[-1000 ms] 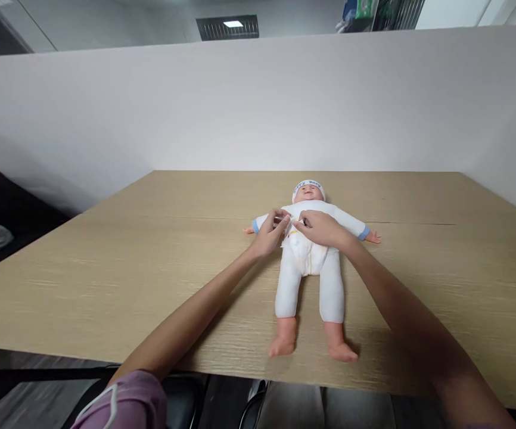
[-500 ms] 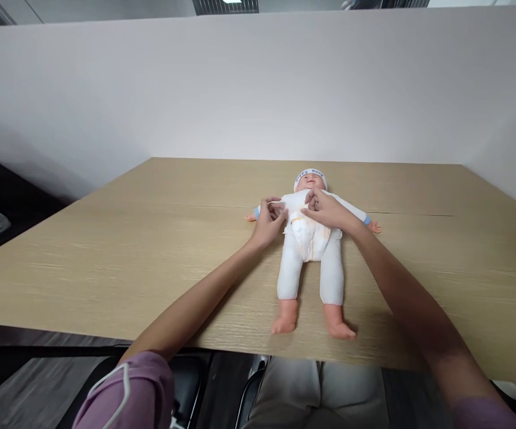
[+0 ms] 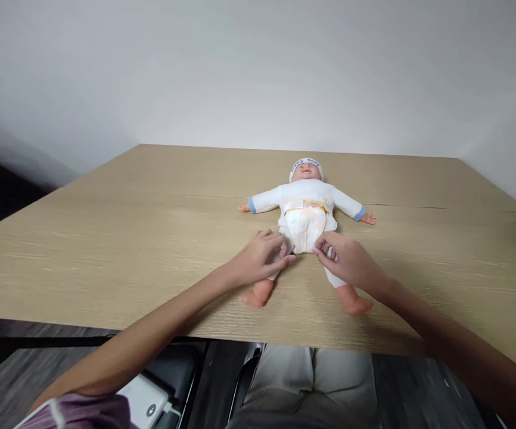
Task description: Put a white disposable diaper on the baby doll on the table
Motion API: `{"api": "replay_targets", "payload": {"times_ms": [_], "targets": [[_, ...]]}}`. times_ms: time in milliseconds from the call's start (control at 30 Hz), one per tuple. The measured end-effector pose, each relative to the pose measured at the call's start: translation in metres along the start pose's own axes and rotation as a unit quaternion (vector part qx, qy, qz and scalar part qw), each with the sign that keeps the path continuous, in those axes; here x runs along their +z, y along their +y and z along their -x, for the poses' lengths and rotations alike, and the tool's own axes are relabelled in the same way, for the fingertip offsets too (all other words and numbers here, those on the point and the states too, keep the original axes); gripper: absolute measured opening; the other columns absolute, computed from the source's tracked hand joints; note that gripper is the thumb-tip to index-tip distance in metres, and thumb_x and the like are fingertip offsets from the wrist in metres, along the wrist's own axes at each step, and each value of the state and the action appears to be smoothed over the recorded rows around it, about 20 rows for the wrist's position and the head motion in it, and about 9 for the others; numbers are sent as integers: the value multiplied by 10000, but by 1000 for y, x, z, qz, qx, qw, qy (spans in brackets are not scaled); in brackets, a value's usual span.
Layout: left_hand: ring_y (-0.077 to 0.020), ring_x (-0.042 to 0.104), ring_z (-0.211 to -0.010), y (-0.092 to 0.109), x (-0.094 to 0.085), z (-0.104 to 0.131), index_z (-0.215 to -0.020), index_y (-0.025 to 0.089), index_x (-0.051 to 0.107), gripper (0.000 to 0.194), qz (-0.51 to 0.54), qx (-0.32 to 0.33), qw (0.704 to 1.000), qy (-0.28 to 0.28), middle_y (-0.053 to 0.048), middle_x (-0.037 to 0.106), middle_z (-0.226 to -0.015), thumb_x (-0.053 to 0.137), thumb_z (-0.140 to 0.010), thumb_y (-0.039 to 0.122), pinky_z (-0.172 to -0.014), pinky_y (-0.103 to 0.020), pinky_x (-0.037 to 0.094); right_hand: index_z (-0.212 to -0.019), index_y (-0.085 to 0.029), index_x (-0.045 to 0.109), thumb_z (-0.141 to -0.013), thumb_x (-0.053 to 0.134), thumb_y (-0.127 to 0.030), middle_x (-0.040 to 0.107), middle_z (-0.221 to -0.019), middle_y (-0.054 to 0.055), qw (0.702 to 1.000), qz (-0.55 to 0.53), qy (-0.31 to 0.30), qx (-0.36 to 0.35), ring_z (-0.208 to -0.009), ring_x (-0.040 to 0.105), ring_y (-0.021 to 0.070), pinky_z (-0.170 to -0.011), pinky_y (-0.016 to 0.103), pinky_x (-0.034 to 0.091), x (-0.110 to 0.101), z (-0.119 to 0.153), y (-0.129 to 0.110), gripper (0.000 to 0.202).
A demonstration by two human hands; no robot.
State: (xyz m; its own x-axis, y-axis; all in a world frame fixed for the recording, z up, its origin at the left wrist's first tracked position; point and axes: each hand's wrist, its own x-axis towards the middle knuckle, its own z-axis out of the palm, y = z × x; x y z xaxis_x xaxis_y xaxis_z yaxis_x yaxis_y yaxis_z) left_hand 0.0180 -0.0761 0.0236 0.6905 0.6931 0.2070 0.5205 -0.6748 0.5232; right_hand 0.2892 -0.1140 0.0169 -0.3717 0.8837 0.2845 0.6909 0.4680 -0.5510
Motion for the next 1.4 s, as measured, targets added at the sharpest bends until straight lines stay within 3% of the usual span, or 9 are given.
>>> {"api": "replay_targets", "payload": {"times_ms": [200,433,567,633,733,900,1067,1167,1400], "targets": [[-246,560,-772,2,17,-19,-868,245,518,424,-32,-80,994,63,-6,601,-788,649,-997,627,-870,-429,424,-929,-245,600,-1028,662,-320,722,-876,38,996,60,53,29,-780,686,224,-696,348,480,12,-6,-5,139],[-257,571,-823,-5,24,-17,-788,240,517,385,3,-62,995,76,-9,596,-740,638,-1031,512,-869,-424,428,-1019,-234,635,-1010,678,-268,712,-1017,110,991,104,82,-12,-989,675,322,-821,436,549,30,6,-8,55],[-282,611,-999,-7,24,-14,-896,228,634,267,32,-33,992,114,-70,679,-1010,646,-1033,457,-920,-436,470,-1094,-253,646,-1011,684,-271,705,-1089,96,995,55,86,-6,-1011,673,310,-875,456,576,29,9,-8,93],[-301,610,-1139,-6,25,-12,-996,233,675,200,48,-21,990,131,-101,674,-1199,656,-1031,429,-1004,-453,485,-1140,-258,648,-1009,684,-274,701,-1150,103,995,41,86,-4,-1064,675,318,-923,481,582,28,11,-7,137],[-306,590,-1216,-6,25,-11,-1025,229,673,164,50,-5,989,138,-112,660,-1312,648,-1043,390,-1064,-458,473,-1180,-256,646,-1020,685,-307,698,-1238,114,996,32,83,-2,-1137,669,329,-984,507,578,29,14,-8,172],[-269,561,-1010,-5,22,-13,-967,219,634,199,37,-2,994,106,-84,709,-1116,607,-1070,387,-944,-432,452,-1257,-245,642,-1029,685,-350,689,-1374,140,996,44,80,-2,-1256,635,359,-1071,545,548,32,17,-12,255],[-242,526,-910,-6,20,-15,-909,218,609,189,69,-14,994,85,-35,684,-904,633,-1038,354,-897,-400,426,-1229,-207,654,-1034,671,-360,701,-1351,150,996,47,70,12,-1238,642,348,-1069,533,548,31,15,-15,249],[-225,542,-903,-9,24,-14,-952,218,615,165,112,-50,985,124,-18,643,-898,723,-970,340,-860,-368,433,-1219,-200,664,-1026,677,-348,702,-1344,150,996,45,72,18,-1241,649,344,-1083,530,544,29,15,-16,244],[-189,627,-966,-15,36,-14,-1094,233,481,479,269,-126,934,197,-40,631,-1122,863,-830,350,-831,-316,485,-1250,-213,644,-1024,678,-357,695,-1364,145,997,29,63,30,-1283,648,345,-1093,520,548,22,17,-21,270]]}}
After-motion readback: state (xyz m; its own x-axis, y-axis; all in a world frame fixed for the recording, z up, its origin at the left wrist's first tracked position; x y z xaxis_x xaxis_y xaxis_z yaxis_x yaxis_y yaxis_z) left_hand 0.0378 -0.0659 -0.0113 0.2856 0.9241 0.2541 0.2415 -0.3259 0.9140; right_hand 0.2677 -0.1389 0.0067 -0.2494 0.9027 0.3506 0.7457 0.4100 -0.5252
